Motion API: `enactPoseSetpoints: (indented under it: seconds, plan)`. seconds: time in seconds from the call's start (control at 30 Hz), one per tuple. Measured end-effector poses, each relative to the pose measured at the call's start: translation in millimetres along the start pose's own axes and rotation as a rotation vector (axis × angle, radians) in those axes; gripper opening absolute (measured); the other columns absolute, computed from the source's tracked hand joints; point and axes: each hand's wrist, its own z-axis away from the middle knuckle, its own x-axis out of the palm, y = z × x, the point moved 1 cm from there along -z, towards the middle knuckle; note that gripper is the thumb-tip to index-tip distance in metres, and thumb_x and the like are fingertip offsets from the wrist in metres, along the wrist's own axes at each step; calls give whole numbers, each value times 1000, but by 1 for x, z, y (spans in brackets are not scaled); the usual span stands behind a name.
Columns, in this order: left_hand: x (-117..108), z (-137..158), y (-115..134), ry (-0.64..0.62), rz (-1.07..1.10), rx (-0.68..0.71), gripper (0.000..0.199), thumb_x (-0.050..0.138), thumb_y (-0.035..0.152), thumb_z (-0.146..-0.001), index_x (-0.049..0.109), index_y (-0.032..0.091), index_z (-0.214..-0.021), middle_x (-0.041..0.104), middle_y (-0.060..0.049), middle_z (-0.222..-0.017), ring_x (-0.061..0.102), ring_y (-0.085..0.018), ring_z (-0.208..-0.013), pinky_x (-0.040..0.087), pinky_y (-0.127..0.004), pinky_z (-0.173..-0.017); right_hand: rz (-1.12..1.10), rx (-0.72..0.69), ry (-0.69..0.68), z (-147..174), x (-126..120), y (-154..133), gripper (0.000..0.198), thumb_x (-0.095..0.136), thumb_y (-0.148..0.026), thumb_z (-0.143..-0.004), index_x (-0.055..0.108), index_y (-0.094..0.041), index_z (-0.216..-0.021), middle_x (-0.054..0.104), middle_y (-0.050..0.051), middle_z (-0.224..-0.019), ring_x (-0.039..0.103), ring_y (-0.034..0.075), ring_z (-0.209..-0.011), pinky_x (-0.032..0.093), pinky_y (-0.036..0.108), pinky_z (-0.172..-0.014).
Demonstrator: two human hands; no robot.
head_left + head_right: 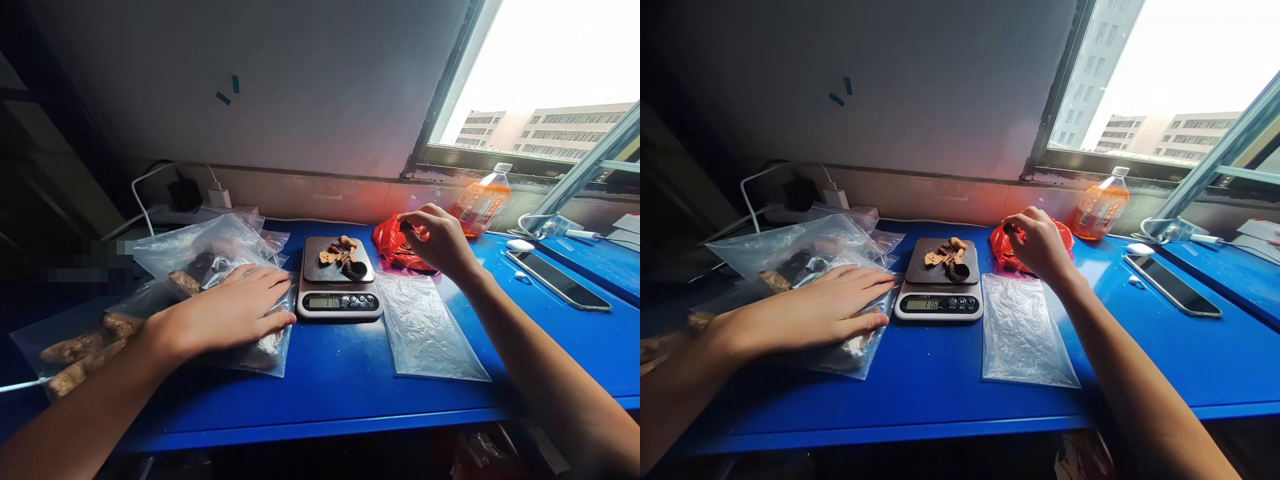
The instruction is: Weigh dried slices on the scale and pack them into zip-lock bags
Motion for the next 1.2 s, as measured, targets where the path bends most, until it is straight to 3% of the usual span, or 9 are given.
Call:
enactPoseSetpoints:
  seconds: [0.27,0.4,0.7,0.9,1.2]
  plan:
    - [1,-1,0,4,-10,3,50,40,56,-92,59,23,-125,51,-8,-141,42,-27,-132,27,-44,-111,23,159,-98,7,14,31,29,52,-15,-75,70,-19,-97,70,8,-95,65,20,-81,51,33,-74]
    - [2,0,0,28,-5,8,49,42,55,-92,60,23,-124,52,-7,-140,42,-27,-131,27,-43,-112,41,323,-150,11,18,42,33,53,-21,-77,65,-19,-107,70,6,-82,64,19,-68,49,32,-70]
    - [0,2,2,20,-3,-6,50,42,55,-92,59,24,-127,51,-8,-142,42,-28,-133,29,-44,-112,-162,632,-217,13,5,69,20,57,-20,-68,64,-20,-87,65,1,-66,61,15,-57,47,25,-55]
    - [-3,1,4,1,-33,-28,54,43,53,-90,56,21,-132,51,-9,-143,41,-30,-134,28,-46,-112,-326,796,-532,19,-6,84,13,63,-17,-63,62,-17,-77,64,2,-61,61,15,-54,47,23,-49]
    - [-1,0,2,35,-33,-14,54,45,52,-90,57,21,-131,53,-9,-141,44,-31,-132,31,-47,-112,-448,853,-503,18,-3,86,20,62,-13,-63,71,-14,-81,68,4,-67,60,12,-53,47,20,-48]
